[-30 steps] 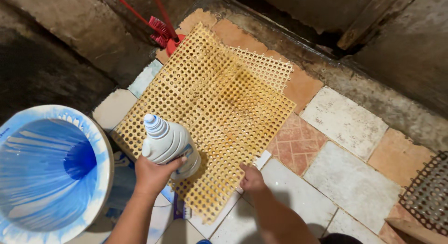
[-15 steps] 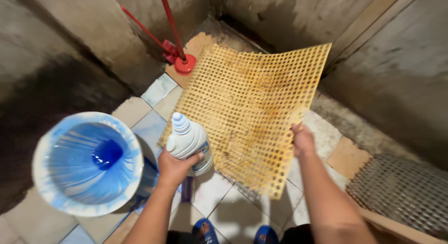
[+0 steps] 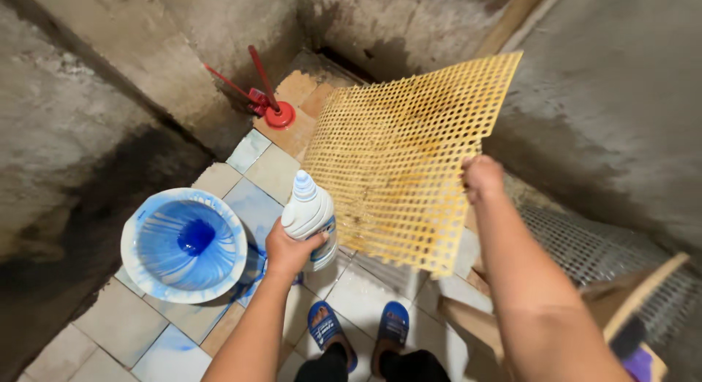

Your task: The person pours blue cleaning liquid from a white bottle into a white toilet bowl and onto a yellow floor mat. They then use a red plunger to agitate the liquid inside the toilet bowl. Finally, they scoop water from an orange bucket using a red cup and pour it onto the floor mat.

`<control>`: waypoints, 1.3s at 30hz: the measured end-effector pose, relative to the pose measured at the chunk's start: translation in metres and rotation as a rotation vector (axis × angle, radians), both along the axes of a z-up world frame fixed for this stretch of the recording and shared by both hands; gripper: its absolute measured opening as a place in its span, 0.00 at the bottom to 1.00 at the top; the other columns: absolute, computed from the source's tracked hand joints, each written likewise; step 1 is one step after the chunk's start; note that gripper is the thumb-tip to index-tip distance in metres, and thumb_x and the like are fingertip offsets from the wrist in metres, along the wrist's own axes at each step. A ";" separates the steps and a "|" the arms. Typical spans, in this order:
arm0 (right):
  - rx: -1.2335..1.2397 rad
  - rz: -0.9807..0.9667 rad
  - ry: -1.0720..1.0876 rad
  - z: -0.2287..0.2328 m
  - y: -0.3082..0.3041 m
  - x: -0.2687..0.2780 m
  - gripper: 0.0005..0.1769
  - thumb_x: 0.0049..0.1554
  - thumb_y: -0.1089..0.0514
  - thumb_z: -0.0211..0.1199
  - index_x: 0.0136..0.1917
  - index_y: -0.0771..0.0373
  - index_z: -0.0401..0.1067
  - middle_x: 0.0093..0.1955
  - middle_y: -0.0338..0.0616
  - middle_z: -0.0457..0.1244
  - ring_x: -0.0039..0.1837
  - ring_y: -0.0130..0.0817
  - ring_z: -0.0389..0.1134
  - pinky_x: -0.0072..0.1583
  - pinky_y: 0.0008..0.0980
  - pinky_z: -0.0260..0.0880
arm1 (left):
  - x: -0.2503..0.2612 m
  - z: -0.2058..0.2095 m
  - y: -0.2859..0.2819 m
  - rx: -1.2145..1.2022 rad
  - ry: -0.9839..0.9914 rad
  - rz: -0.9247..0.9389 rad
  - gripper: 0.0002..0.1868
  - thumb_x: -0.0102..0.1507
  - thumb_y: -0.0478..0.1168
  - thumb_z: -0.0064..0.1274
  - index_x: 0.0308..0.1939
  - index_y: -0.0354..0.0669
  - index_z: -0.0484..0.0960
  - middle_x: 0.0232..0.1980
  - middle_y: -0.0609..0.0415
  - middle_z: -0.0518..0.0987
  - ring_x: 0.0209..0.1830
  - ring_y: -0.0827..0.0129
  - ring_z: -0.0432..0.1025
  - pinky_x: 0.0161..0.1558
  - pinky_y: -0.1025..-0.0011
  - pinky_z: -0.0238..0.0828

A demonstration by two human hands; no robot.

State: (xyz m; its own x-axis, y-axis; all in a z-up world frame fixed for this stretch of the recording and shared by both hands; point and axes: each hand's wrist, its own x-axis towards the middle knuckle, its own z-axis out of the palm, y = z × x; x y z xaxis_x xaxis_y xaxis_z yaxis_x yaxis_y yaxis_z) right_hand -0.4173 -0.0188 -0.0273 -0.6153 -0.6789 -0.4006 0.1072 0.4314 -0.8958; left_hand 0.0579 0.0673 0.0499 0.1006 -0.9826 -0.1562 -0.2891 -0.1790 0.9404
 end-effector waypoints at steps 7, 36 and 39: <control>0.259 -0.110 0.484 0.070 0.071 -0.145 0.07 0.54 0.59 0.65 0.45 0.64 0.76 0.40 0.50 0.67 0.39 0.43 0.67 0.39 0.41 0.65 | -0.028 0.046 0.010 -0.031 -0.055 -0.084 0.35 0.42 0.43 0.76 0.52 0.40 0.81 0.50 0.52 0.86 0.49 0.68 0.80 0.52 0.68 0.75; 0.693 0.050 0.886 -0.005 0.191 -0.219 0.14 0.53 0.56 0.63 0.48 0.67 0.79 0.51 0.59 0.71 0.53 0.55 0.73 0.56 0.46 0.73 | -0.101 0.049 0.011 -0.023 -0.093 -0.195 0.35 0.43 0.44 0.75 0.52 0.40 0.81 0.51 0.52 0.86 0.49 0.66 0.81 0.53 0.69 0.76; 0.682 0.028 0.922 0.018 0.186 -0.252 0.14 0.54 0.55 0.63 0.48 0.67 0.79 0.51 0.59 0.70 0.53 0.55 0.73 0.56 0.47 0.73 | -0.109 0.055 0.012 0.010 -0.139 -0.173 0.35 0.42 0.44 0.75 0.51 0.40 0.81 0.50 0.51 0.86 0.48 0.66 0.81 0.52 0.69 0.76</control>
